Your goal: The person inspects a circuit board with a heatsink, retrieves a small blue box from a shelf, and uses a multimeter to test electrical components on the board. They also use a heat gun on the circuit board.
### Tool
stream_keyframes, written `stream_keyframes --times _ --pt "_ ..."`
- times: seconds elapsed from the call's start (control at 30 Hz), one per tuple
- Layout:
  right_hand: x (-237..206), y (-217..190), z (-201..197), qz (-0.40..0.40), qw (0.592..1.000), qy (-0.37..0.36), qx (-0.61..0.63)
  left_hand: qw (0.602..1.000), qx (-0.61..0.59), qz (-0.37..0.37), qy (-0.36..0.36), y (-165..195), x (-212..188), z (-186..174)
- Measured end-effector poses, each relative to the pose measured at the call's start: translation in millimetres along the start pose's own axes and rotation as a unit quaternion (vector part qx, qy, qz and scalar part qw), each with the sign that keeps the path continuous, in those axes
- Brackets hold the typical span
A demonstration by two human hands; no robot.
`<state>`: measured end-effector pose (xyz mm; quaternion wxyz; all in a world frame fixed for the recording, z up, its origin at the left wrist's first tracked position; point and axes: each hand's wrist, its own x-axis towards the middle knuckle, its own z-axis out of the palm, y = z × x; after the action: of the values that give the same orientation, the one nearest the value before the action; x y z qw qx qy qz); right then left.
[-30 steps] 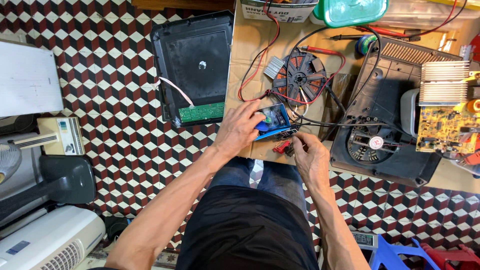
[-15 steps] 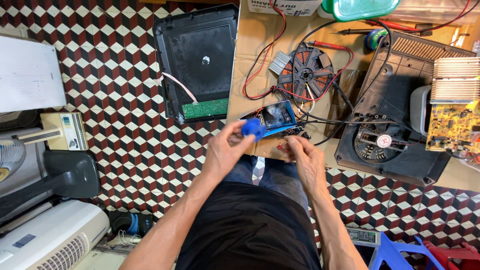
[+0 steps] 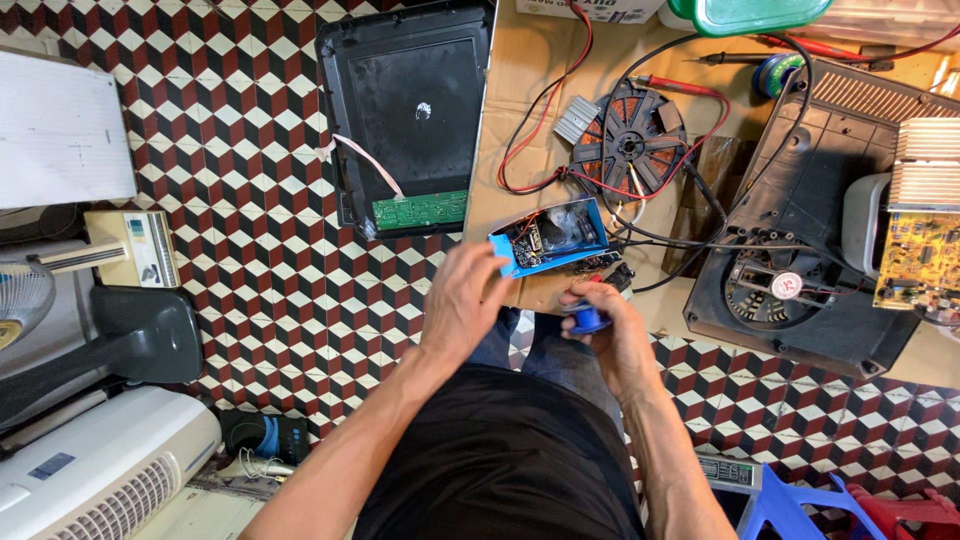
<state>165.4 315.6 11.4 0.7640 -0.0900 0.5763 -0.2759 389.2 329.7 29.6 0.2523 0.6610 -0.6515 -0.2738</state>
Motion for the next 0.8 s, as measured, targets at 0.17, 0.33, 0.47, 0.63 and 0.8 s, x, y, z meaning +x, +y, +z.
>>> stream_keyframes --times 0.17,0.33,0.47,0.63,0.8 --pt "-7.2 -8.1 -1.7 -0.016 0.999 0.030 -0.039 0.996 0.050 0.075 -0.025 -22.6 24.1 9.2" --pt "-3.5 -2.6 -1.7 -0.004 0.996 0.037 -0.083 0.980 0.095 0.146 -0.099 -25.3 45.2 20.6" --pt "-1.4 1.9 -4.9 -0.004 0.998 0.012 -0.060 0.962 0.134 0.194 -0.139 -29.0 54.8 23.6" --pt "0.2 6.2 -7.8 0.007 0.997 0.022 -0.073 0.958 0.125 0.197 -0.164 -30.8 56.1 25.9" --pt "2.1 11.4 -10.1 0.010 0.997 0.016 -0.069 0.967 0.078 0.194 -0.147 -37.7 56.3 19.3"
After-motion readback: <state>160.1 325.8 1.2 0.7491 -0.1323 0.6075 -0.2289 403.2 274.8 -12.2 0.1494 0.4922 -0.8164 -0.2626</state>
